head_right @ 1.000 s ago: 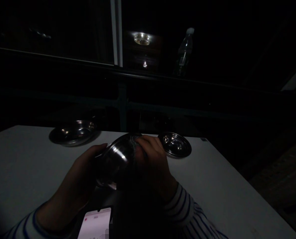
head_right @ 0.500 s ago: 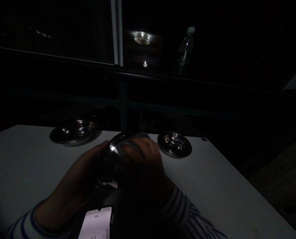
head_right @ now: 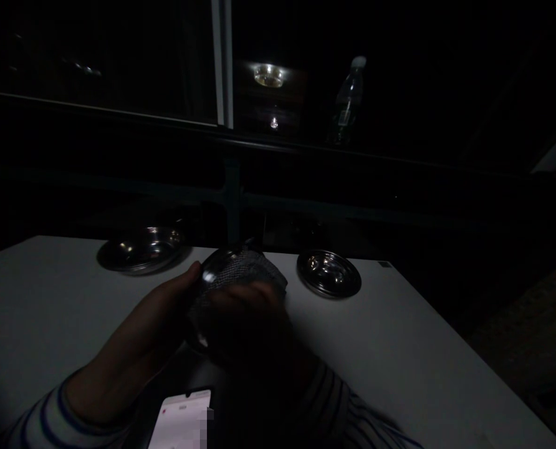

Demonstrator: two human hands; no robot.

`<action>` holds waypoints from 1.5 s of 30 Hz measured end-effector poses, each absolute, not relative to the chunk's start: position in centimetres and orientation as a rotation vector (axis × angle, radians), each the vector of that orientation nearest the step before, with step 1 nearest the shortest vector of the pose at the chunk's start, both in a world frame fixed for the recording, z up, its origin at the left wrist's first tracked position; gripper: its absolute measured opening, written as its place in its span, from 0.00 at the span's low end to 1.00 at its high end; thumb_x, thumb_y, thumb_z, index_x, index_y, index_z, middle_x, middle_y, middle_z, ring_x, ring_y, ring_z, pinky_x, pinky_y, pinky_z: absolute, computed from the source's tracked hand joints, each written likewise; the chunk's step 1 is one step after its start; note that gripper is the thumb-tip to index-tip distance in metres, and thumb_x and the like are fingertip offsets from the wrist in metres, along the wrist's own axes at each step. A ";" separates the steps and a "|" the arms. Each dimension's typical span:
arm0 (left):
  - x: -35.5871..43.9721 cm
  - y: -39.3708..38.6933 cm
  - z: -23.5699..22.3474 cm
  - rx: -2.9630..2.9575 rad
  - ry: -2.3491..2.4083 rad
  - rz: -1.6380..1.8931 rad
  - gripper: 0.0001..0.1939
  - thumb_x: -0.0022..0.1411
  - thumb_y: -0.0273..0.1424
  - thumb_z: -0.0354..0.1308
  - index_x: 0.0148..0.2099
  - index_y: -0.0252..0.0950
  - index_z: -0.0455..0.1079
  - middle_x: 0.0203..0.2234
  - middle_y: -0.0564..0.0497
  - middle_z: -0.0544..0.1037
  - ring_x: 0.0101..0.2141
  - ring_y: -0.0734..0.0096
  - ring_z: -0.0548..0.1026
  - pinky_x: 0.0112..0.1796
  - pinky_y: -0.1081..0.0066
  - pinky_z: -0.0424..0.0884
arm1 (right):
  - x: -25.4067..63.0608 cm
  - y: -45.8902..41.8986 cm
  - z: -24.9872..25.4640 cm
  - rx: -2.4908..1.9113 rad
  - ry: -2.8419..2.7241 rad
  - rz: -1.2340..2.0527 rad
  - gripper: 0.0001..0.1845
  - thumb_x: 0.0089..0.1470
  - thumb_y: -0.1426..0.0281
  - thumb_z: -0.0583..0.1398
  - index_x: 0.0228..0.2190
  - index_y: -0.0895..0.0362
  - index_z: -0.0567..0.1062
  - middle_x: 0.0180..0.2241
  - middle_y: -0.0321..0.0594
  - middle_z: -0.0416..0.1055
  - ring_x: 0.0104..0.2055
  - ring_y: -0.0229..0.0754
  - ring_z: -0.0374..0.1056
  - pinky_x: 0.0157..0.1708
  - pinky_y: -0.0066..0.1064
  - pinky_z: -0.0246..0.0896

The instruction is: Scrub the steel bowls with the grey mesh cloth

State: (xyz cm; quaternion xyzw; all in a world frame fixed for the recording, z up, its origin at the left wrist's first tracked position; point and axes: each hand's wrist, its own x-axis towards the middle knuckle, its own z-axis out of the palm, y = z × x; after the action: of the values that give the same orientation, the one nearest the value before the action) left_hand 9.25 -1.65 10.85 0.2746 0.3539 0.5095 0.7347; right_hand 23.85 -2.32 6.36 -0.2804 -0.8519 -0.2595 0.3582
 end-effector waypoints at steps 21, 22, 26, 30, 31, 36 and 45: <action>9.9 -2.1 10.6 0.813 1.010 1.193 0.18 0.50 0.44 0.58 0.21 0.34 0.64 0.14 0.56 0.65 0.18 0.76 0.64 0.21 0.76 0.61 | 24.8 -1.5 7.6 -1.082 -1.829 -0.453 0.13 0.56 0.69 0.51 0.41 0.57 0.71 0.42 0.44 0.68 0.45 0.45 0.61 0.43 0.39 0.57; 9.9 -2.1 10.6 0.803 1.016 1.184 0.18 0.50 0.44 0.58 0.21 0.34 0.64 0.14 0.56 0.64 0.17 0.77 0.64 0.20 0.76 0.61 | 25.1 -1.3 7.8 -1.120 -1.796 -0.400 0.13 0.57 0.70 0.50 0.41 0.58 0.71 0.42 0.45 0.68 0.44 0.44 0.61 0.43 0.38 0.58; 10.1 -2.0 10.6 0.835 0.994 1.177 0.19 0.50 0.44 0.57 0.20 0.34 0.64 0.14 0.56 0.66 0.17 0.76 0.65 0.20 0.76 0.61 | 24.3 -1.8 7.6 -1.032 -1.903 -0.499 0.13 0.56 0.67 0.51 0.40 0.56 0.71 0.43 0.44 0.68 0.45 0.45 0.61 0.43 0.40 0.57; 10.1 -1.9 10.4 0.837 1.036 1.228 0.19 0.50 0.45 0.57 0.20 0.34 0.65 0.13 0.56 0.67 0.15 0.79 0.63 0.19 0.77 0.60 | 22.9 -3.1 7.2 -0.923 -2.051 -0.675 0.14 0.55 0.63 0.52 0.42 0.53 0.70 0.43 0.40 0.69 0.45 0.46 0.60 0.43 0.42 0.53; 10.1 -1.8 10.4 0.845 1.044 1.222 0.20 0.50 0.46 0.56 0.20 0.34 0.65 0.12 0.56 0.67 0.15 0.79 0.62 0.19 0.78 0.60 | 22.9 -3.1 7.3 -0.935 -2.048 -0.678 0.14 0.55 0.64 0.52 0.42 0.53 0.70 0.43 0.40 0.69 0.45 0.46 0.61 0.42 0.42 0.53; 10.0 -1.8 10.3 0.854 1.065 1.190 0.23 0.50 0.48 0.55 0.17 0.34 0.63 0.11 0.55 0.66 0.14 0.78 0.63 0.17 0.77 0.59 | 24.9 -1.6 8.4 -1.135 -1.850 -0.450 0.12 0.56 0.69 0.51 0.38 0.56 0.72 0.40 0.43 0.69 0.42 0.44 0.63 0.40 0.38 0.59; 9.6 -2.1 10.5 1.003 0.833 0.936 0.16 0.54 0.41 0.56 0.29 0.32 0.71 0.19 0.52 0.71 0.21 0.74 0.69 0.26 0.73 0.64 | 26.0 -1.2 9.0 -1.159 -1.822 -0.391 0.12 0.55 0.73 0.51 0.38 0.58 0.72 0.40 0.44 0.70 0.42 0.44 0.64 0.42 0.37 0.61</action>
State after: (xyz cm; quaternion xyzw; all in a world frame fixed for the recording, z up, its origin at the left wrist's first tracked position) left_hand 9.62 -2.13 10.50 0.4495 0.3731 0.4194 0.6949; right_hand 25.97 -1.23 8.96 -0.4701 -0.7390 -0.1585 0.4558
